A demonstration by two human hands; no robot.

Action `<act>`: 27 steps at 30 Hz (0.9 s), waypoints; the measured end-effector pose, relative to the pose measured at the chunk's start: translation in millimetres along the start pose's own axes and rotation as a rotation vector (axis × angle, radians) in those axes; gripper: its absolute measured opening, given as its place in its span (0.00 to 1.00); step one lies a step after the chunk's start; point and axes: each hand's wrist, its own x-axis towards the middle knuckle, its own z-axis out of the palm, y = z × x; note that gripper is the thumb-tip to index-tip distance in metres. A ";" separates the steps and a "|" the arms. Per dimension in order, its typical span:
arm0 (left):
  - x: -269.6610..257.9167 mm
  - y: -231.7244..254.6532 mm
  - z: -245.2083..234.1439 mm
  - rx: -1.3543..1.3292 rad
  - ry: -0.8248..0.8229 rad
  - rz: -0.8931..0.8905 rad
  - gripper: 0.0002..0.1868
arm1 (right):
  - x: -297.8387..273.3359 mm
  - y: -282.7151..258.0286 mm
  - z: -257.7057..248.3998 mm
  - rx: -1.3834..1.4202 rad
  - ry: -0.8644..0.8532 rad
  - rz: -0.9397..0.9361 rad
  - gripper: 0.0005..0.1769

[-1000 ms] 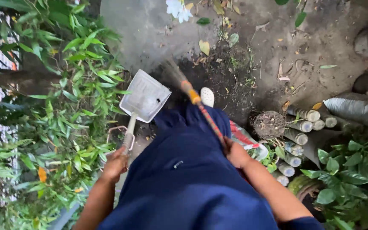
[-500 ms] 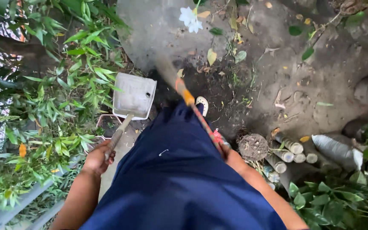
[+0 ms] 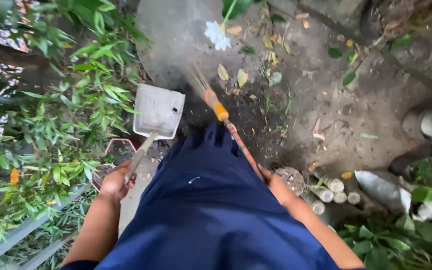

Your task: Sweeping leaves and debris into a dustpan and collecting them in a plastic bag in a garden area.

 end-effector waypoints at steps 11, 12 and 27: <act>-20.7 -4.1 34.6 0.000 -0.008 0.028 0.31 | -0.1 22.4 -41.9 0.450 0.376 0.307 0.36; -23.0 -6.9 33.2 0.007 -0.018 0.021 0.31 | -12.2 31.3 -39.8 0.517 0.409 0.292 0.40; 13.6 6.7 59.6 0.130 0.023 0.061 0.23 | 154.5 17.3 -70.6 0.754 0.164 0.110 0.23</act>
